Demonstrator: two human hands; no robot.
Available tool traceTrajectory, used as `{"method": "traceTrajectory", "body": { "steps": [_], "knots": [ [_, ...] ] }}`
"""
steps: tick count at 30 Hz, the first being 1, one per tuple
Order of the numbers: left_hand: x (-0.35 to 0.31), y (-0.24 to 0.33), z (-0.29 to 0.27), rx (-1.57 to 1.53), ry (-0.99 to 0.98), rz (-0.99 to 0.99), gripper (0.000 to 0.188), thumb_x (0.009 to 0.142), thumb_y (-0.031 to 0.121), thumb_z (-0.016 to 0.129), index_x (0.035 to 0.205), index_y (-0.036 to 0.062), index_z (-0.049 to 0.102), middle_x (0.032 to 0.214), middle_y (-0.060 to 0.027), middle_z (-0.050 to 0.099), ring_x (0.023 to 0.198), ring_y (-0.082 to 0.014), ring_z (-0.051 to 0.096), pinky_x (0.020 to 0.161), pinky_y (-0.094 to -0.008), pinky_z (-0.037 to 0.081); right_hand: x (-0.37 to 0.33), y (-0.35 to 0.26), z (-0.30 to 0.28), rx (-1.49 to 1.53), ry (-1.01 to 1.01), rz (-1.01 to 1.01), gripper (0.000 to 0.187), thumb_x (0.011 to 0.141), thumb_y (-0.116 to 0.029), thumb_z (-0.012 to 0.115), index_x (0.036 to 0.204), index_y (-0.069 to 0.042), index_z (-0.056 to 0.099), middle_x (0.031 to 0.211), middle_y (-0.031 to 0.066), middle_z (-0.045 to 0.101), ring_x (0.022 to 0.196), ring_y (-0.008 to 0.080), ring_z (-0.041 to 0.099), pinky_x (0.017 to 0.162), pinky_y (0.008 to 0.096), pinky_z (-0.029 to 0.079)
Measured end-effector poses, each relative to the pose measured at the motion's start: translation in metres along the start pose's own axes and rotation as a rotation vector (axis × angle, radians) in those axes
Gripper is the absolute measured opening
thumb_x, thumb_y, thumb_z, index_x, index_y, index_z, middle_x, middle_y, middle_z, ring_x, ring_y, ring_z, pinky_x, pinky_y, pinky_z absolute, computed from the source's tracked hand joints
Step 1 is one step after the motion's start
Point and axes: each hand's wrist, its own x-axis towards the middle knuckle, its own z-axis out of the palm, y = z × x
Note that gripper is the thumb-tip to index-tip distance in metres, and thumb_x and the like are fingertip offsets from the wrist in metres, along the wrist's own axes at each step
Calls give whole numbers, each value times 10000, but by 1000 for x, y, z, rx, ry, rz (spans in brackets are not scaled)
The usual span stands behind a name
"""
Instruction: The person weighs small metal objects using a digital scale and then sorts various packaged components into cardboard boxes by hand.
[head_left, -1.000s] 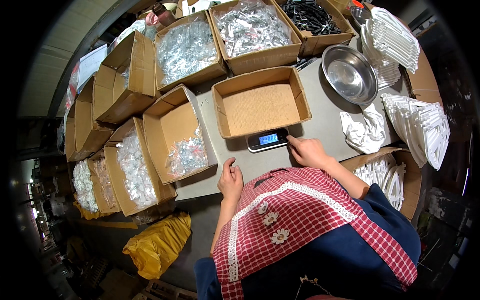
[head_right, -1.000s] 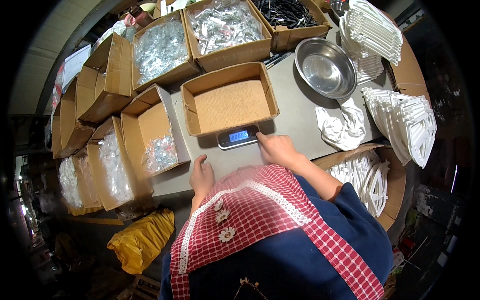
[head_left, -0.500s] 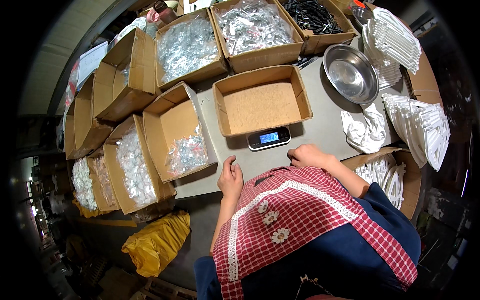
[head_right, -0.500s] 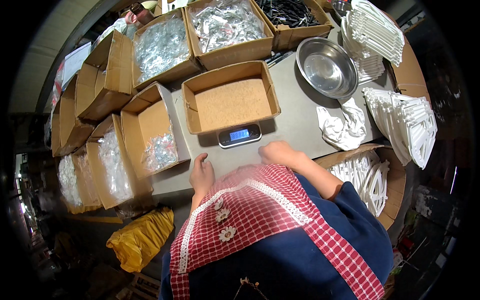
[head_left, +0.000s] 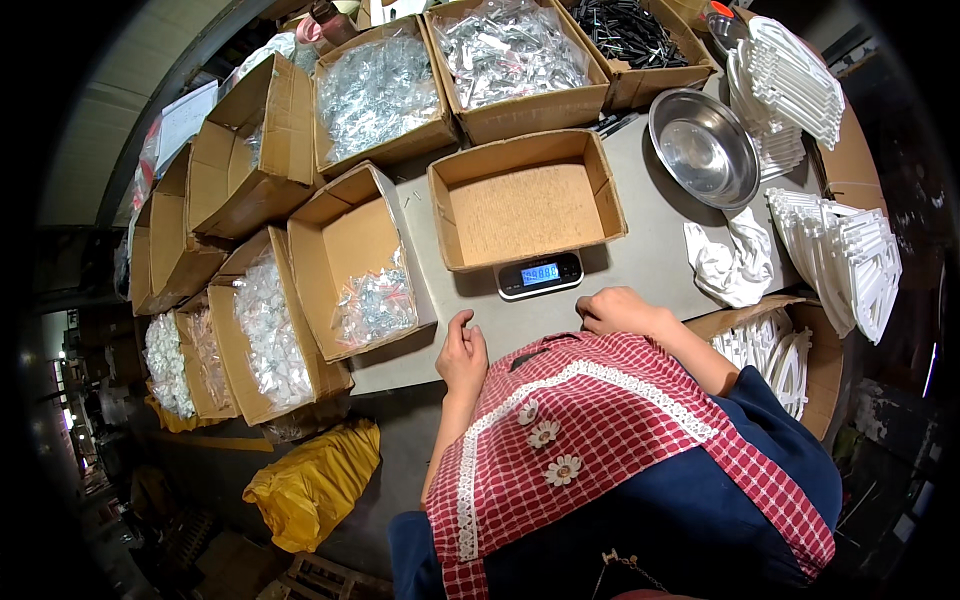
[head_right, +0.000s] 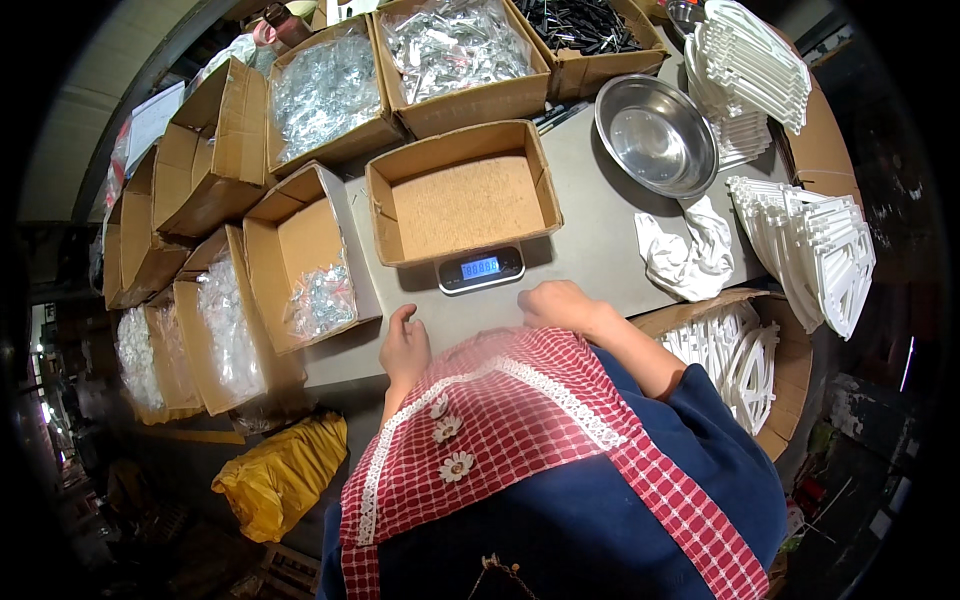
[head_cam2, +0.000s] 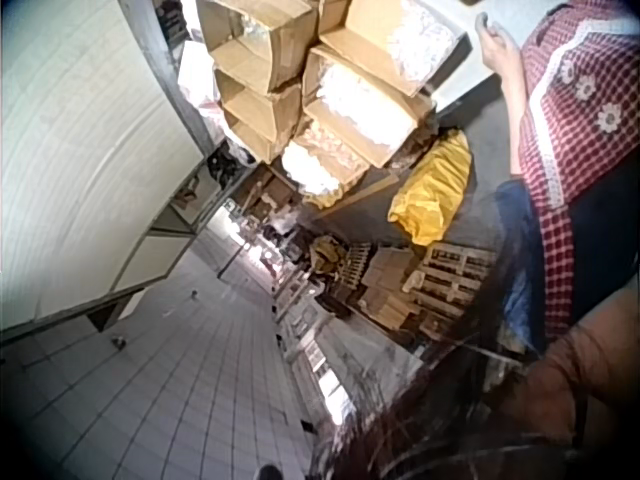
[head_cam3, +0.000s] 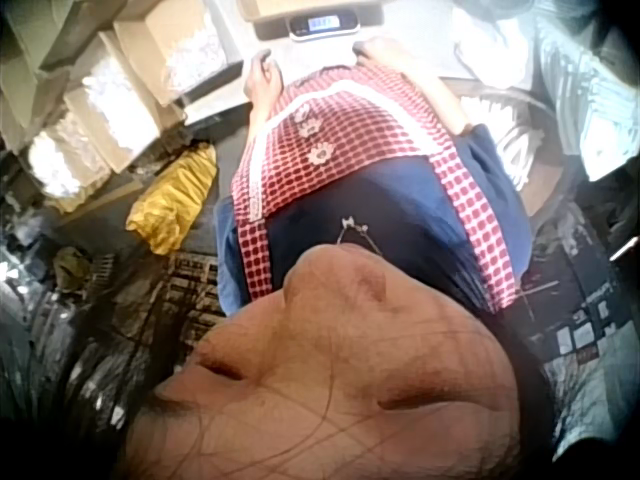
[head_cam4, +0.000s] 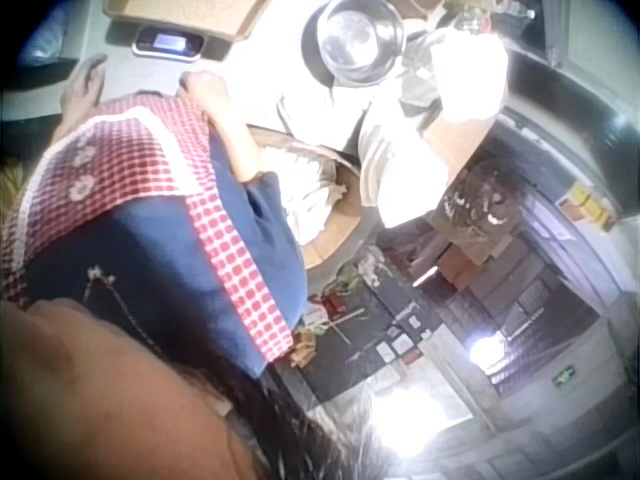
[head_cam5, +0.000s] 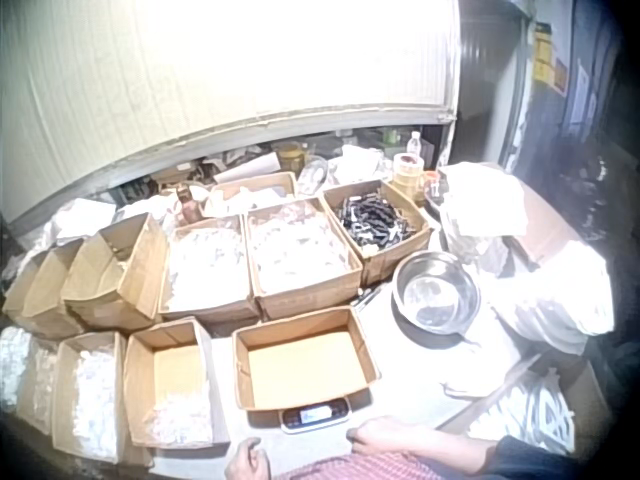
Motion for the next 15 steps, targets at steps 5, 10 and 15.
{"method": "traceTrajectory", "body": {
  "steps": [5, 10, 15],
  "knots": [
    [1, 1, 2, -12, 6, 17, 285, 895, 149, 595, 1180, 141, 597, 748, -65, 624, 718, -231, 629, 705, -350, 491, -2, 0, -2, -16, -47, 8, 195, 862, -212, 534, 892, -56, 649, 781, 193, 663, 750, 384, 644, 697, 485, 507],
    [0, -12, 7, 15, 122, 204, 263, 907, 150, 604, 1169, 129, 594, 665, -25, 598, 560, -182, 580, 539, -334, 457, -20, -26, -68, 192, -166, -231, 199, 894, -230, 562, 942, -62, 657, 835, 157, 667, 784, 355, 632, 733, 428, 508],
    [0, -15, 7, 16, 120, 193, 257, 906, 156, 600, 1162, 138, 596, 677, -27, 605, 567, -189, 586, 545, -338, 459, -70, -95, -192, 373, 178, -857, 152, 851, -215, 651, 813, -72, 685, 734, 43, 668, 625, 243, 607, 915, 404, 453]
  ]
}}
